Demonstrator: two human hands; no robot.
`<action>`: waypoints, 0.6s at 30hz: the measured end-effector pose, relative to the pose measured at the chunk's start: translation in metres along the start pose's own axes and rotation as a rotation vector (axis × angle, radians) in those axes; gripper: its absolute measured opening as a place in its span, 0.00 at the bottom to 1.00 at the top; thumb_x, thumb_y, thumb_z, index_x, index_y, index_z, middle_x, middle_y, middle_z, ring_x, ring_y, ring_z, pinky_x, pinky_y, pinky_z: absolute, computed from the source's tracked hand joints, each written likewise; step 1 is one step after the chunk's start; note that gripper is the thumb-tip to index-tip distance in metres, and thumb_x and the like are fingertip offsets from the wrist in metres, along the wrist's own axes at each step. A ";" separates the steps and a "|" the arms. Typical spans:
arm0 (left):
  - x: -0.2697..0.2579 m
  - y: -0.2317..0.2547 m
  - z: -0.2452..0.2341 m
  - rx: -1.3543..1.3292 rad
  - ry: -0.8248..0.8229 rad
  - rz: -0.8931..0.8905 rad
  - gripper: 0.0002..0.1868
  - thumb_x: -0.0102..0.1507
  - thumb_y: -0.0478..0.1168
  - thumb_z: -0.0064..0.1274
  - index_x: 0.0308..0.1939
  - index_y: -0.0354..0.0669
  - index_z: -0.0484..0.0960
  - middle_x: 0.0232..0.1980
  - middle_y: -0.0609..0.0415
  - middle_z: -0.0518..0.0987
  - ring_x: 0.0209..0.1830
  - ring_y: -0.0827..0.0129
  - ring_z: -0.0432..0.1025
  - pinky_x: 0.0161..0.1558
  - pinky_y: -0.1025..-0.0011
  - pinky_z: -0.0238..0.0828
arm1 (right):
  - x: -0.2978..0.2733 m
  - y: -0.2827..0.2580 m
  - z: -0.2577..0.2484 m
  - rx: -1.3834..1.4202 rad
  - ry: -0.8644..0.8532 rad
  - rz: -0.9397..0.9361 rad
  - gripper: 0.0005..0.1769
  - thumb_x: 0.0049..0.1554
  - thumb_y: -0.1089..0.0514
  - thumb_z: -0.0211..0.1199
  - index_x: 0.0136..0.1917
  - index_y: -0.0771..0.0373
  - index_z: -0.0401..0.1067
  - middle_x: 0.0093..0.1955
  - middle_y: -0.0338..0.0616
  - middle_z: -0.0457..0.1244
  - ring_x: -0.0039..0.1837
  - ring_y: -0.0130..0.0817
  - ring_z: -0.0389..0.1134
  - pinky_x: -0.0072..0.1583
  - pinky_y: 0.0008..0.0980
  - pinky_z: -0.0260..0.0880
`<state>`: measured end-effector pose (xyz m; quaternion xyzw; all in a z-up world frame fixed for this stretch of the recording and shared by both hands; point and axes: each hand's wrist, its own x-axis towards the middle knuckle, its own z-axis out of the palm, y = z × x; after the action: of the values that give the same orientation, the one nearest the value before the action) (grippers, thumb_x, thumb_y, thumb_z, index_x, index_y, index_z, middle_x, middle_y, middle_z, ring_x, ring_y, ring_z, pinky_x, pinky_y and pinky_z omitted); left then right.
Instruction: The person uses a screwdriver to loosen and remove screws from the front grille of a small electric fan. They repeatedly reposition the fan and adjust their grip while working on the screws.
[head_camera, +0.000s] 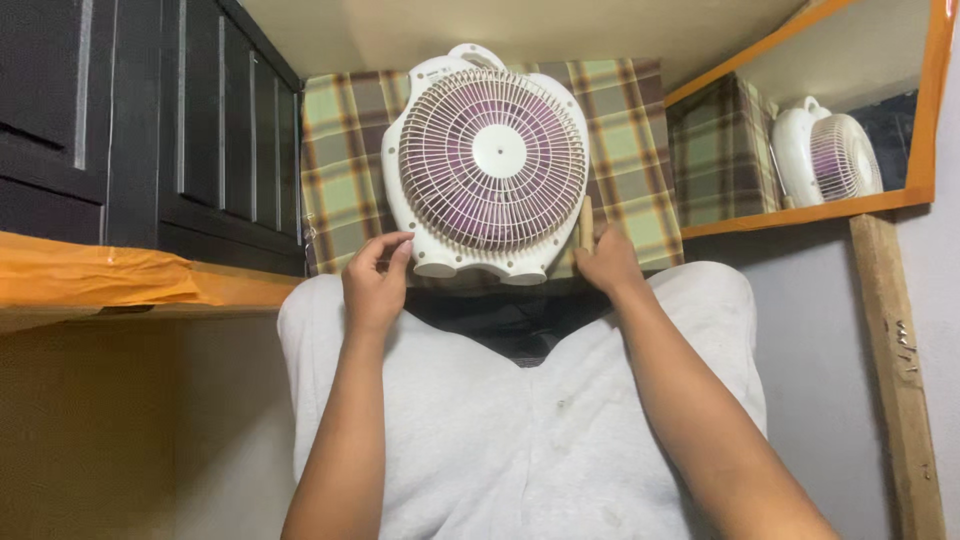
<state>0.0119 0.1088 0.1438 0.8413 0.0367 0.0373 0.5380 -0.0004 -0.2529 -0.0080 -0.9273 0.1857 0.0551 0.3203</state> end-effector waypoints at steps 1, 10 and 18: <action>0.003 0.001 0.005 -0.014 -0.019 -0.030 0.09 0.65 0.39 0.59 0.47 0.44 0.87 0.42 0.56 0.85 0.37 0.74 0.76 0.42 0.75 0.72 | -0.001 0.001 0.002 0.029 0.068 -0.073 0.34 0.48 0.53 0.71 0.61 0.74 0.64 0.57 0.71 0.65 0.60 0.64 0.67 0.62 0.50 0.67; 0.002 0.008 0.022 0.029 -0.087 0.184 0.07 0.63 0.38 0.64 0.44 0.42 0.88 0.42 0.54 0.85 0.34 0.74 0.74 0.36 0.74 0.70 | -0.025 -0.025 -0.055 0.177 0.208 0.066 0.28 0.55 0.54 0.64 0.66 0.69 0.67 0.47 0.62 0.69 0.50 0.52 0.72 0.55 0.45 0.71; 0.012 -0.006 0.008 -0.035 -0.047 -0.021 0.07 0.65 0.35 0.61 0.46 0.40 0.87 0.41 0.55 0.84 0.36 0.75 0.78 0.40 0.75 0.75 | -0.048 -0.056 -0.133 0.486 0.493 -0.098 0.19 0.72 0.47 0.57 0.67 0.62 0.67 0.56 0.48 0.66 0.47 0.32 0.74 0.45 0.28 0.76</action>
<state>0.0245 0.1056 0.1353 0.8321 0.0321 0.0125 0.5536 -0.0260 -0.2790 0.1393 -0.8173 0.2205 -0.2317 0.4793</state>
